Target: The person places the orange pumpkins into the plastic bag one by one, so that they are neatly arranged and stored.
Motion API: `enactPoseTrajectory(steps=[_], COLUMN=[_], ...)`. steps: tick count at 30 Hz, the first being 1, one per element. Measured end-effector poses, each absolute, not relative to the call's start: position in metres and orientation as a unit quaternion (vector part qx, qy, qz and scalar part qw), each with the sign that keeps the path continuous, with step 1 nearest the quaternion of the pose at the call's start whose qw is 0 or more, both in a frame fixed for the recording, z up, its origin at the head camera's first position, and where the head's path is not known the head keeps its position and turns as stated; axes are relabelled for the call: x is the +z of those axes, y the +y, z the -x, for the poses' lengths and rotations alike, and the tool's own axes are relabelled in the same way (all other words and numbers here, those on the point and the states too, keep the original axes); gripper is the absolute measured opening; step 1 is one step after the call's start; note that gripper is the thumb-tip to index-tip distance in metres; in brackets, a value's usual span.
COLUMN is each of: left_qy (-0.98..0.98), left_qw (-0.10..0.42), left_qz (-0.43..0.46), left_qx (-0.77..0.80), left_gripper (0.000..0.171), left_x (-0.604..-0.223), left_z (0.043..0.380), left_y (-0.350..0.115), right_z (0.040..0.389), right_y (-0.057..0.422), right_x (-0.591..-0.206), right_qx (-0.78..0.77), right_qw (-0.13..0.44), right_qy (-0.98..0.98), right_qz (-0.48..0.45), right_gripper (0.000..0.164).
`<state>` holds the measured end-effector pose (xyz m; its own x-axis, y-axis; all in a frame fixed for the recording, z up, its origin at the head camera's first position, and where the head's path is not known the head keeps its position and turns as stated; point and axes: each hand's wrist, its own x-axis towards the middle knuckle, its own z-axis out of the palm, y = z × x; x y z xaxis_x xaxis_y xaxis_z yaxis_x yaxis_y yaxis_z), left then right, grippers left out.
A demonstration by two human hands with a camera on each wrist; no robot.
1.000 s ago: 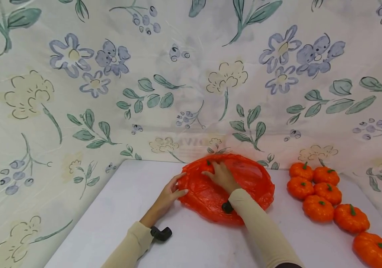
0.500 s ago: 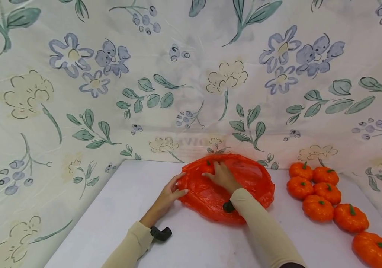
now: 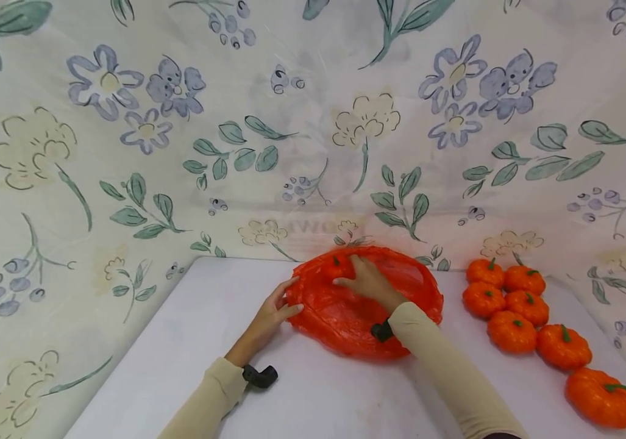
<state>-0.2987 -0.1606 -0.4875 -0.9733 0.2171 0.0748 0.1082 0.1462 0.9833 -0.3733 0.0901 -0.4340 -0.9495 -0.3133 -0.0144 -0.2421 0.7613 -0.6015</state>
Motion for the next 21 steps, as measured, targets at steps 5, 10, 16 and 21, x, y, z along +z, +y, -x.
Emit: enactPoseTrajectory(steps=[5,10,16,21], left_qy=[0.753,0.752,0.759,0.755], left_qw=[0.045,0.044,0.046,0.048], left_qz=[-0.099,-0.095,-0.091,-0.091], left_qx=[0.649,0.651,0.643,0.648], left_gripper=[0.065,0.065,0.065,0.065], left_x=[-0.488,-0.488,-0.488,-0.488], left_z=[0.299,0.299,0.302,0.302], left_y=[-0.158,-0.156,-0.157,-0.154], right_z=[0.361,0.34,0.311,0.291], right_y=[0.106,0.13,0.164,0.191], right_x=[-0.421,-0.406,-0.392,-0.393], right_qx=[-0.331,-0.359,-0.37,-0.363], right_qw=[0.061,0.034,-0.019,-0.024], right_qy=[0.929,0.915,0.91,0.914], right_qz=[0.153,0.183,0.187,0.177], right_gripper=[0.069,0.049,0.044,0.047])
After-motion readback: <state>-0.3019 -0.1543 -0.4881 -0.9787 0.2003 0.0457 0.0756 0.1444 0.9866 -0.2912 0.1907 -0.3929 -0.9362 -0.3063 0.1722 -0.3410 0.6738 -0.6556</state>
